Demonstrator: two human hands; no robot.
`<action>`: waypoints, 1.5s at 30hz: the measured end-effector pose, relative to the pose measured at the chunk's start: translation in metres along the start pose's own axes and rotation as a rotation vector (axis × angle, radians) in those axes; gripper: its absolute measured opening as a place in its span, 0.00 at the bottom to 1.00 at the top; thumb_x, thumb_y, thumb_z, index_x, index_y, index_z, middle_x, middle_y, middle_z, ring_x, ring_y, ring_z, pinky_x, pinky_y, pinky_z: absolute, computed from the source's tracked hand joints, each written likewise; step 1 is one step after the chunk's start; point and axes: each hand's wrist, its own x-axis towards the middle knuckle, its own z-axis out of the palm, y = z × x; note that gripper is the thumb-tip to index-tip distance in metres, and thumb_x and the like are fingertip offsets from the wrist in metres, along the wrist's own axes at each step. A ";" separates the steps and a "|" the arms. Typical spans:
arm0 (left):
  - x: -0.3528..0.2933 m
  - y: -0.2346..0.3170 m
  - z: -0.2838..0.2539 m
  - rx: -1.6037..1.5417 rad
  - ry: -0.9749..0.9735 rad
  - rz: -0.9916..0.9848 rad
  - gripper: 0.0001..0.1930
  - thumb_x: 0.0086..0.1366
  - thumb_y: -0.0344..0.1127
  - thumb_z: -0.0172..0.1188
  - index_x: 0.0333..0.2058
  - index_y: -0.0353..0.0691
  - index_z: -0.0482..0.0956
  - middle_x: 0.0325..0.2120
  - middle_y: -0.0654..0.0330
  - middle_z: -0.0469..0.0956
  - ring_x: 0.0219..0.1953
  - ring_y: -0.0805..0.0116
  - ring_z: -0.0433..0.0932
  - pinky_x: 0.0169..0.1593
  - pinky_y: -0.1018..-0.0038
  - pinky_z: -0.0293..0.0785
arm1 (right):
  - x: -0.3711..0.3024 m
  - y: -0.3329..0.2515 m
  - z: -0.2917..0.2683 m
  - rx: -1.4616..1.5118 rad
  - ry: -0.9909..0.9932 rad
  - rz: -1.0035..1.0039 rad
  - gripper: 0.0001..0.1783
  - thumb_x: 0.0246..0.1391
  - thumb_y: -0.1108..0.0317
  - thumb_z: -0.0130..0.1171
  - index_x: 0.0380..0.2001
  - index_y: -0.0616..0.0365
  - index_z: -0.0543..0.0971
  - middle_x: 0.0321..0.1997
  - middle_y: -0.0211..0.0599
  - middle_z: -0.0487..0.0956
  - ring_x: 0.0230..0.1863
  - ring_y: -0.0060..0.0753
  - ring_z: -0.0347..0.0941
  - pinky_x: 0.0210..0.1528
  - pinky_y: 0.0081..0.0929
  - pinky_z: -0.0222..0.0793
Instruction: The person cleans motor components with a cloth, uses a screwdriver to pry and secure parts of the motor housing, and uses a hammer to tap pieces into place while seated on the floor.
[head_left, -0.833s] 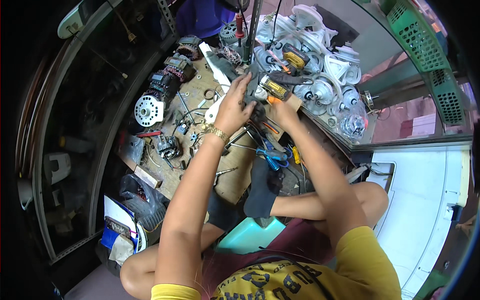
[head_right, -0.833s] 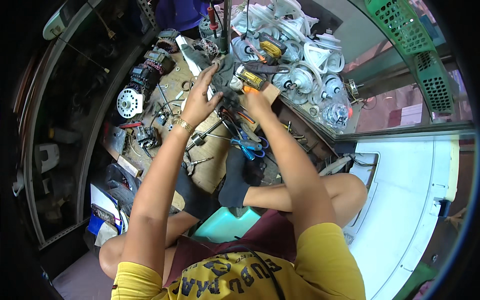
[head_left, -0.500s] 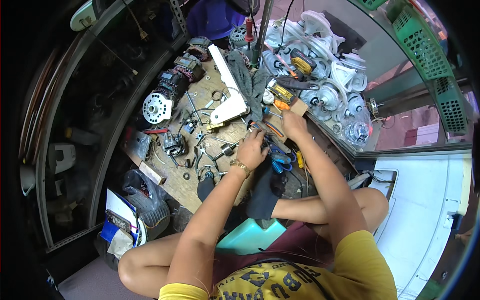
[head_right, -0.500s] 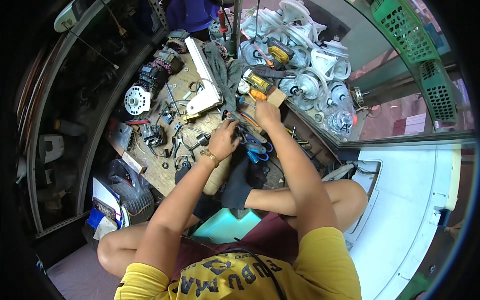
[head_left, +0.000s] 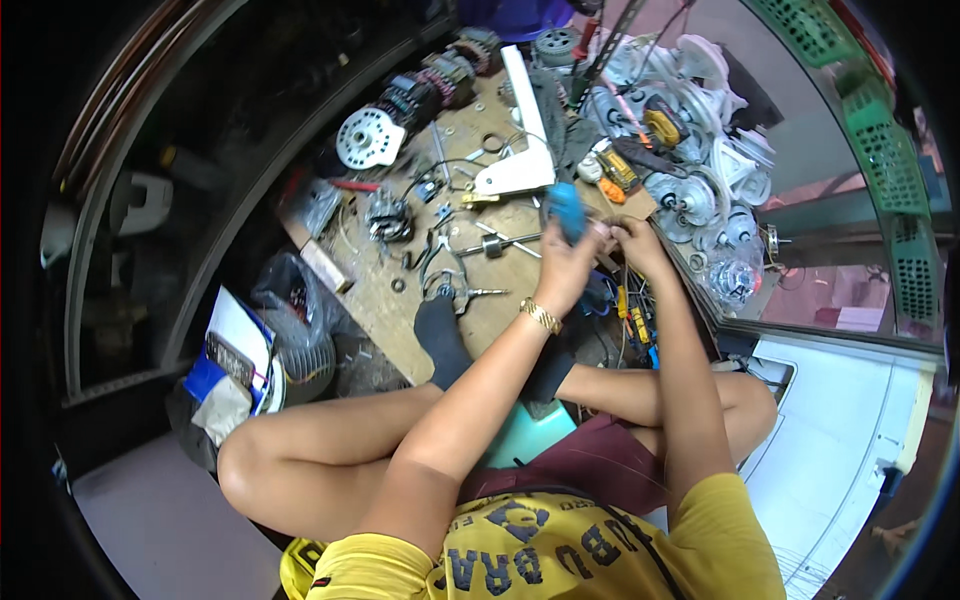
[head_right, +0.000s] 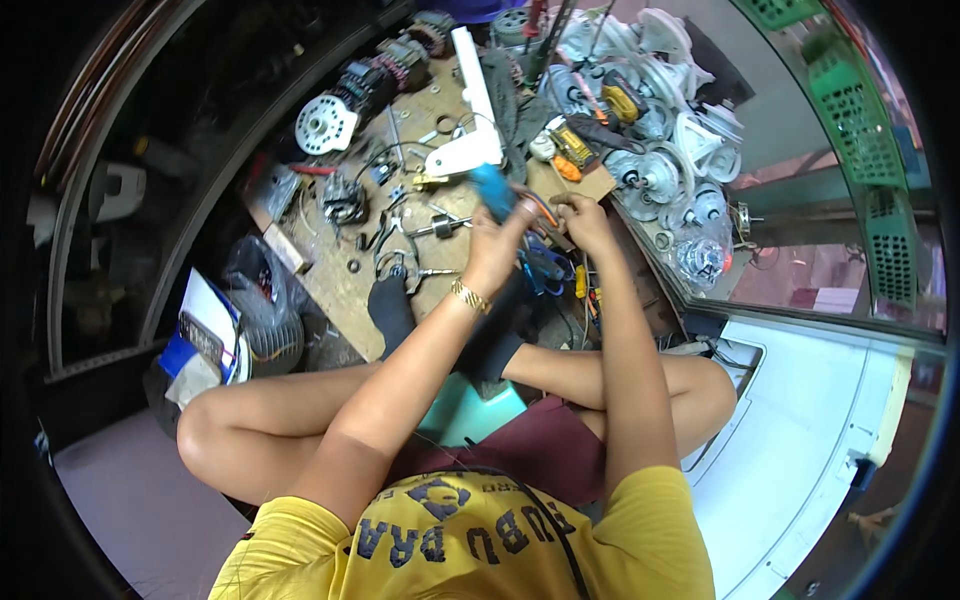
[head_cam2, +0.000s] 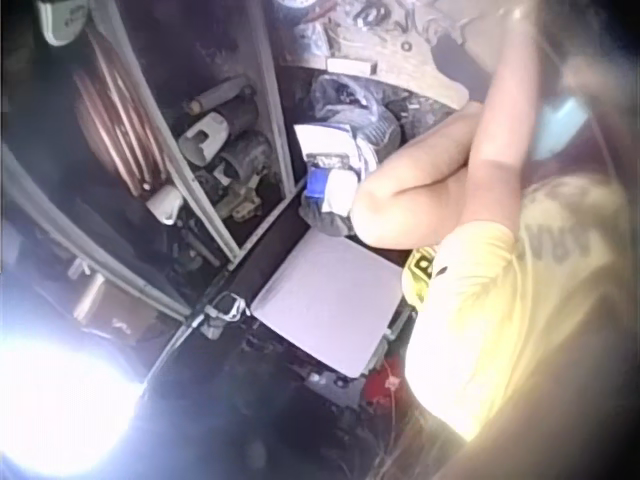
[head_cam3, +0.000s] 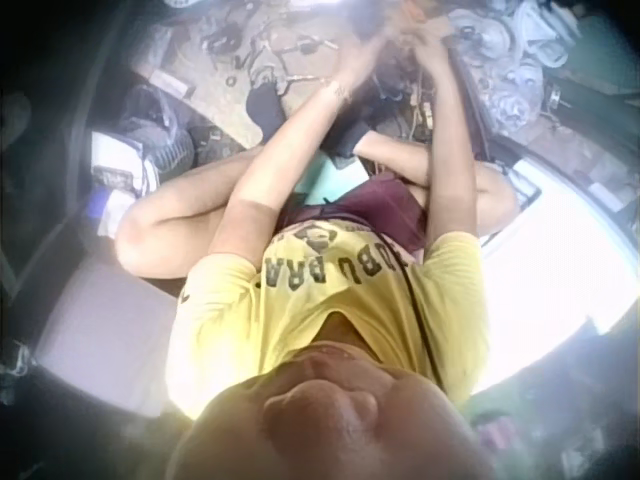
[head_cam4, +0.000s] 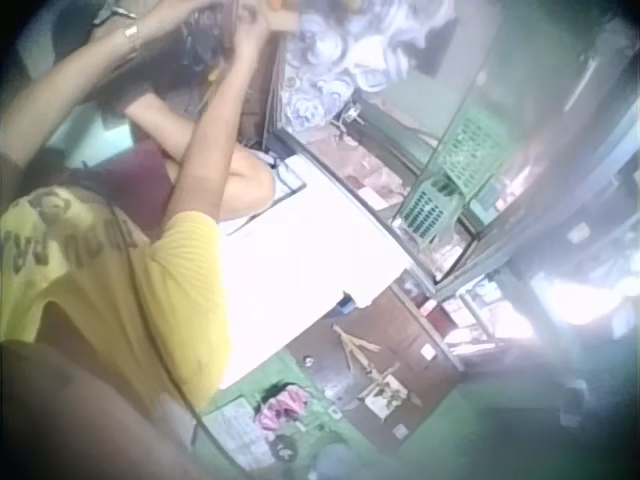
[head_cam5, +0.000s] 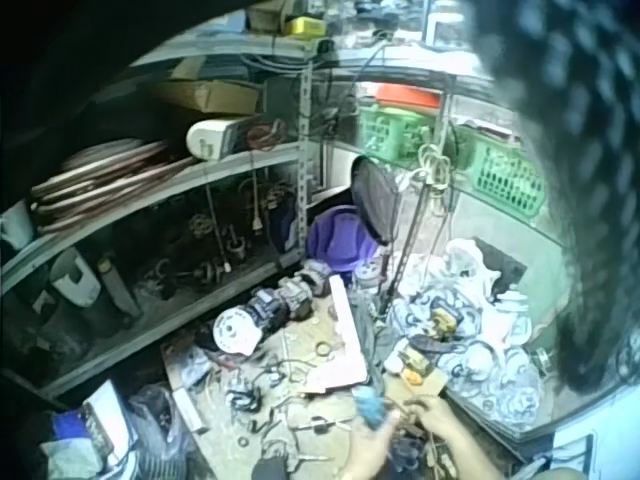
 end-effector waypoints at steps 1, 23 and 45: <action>-0.016 0.012 -0.002 0.177 -0.145 0.061 0.10 0.65 0.34 0.67 0.40 0.39 0.77 0.33 0.63 0.79 0.38 0.76 0.79 0.41 0.72 0.76 | 0.005 0.020 0.025 -0.309 0.116 -0.063 0.16 0.59 0.70 0.57 0.50 0.61 0.81 0.35 0.48 0.83 0.37 0.51 0.82 0.43 0.39 0.77; -0.064 0.049 -0.118 1.008 -0.079 0.511 0.22 0.47 0.22 0.67 0.41 0.41 0.73 0.37 0.53 0.75 0.43 0.46 0.76 0.47 0.59 0.71 | 0.035 -0.008 0.103 -0.963 0.103 0.061 0.26 0.47 0.71 0.65 0.52 0.54 0.73 0.55 0.52 0.73 0.56 0.63 0.72 0.56 0.46 0.73; -0.045 0.016 -0.130 1.002 0.089 0.577 0.26 0.43 0.22 0.67 0.44 0.43 0.73 0.38 0.54 0.74 0.44 0.48 0.73 0.48 0.57 0.65 | -0.037 -0.055 0.054 0.274 0.008 0.387 0.23 0.67 0.47 0.56 0.30 0.58 0.75 0.13 0.26 0.67 0.10 0.20 0.60 0.15 0.20 0.60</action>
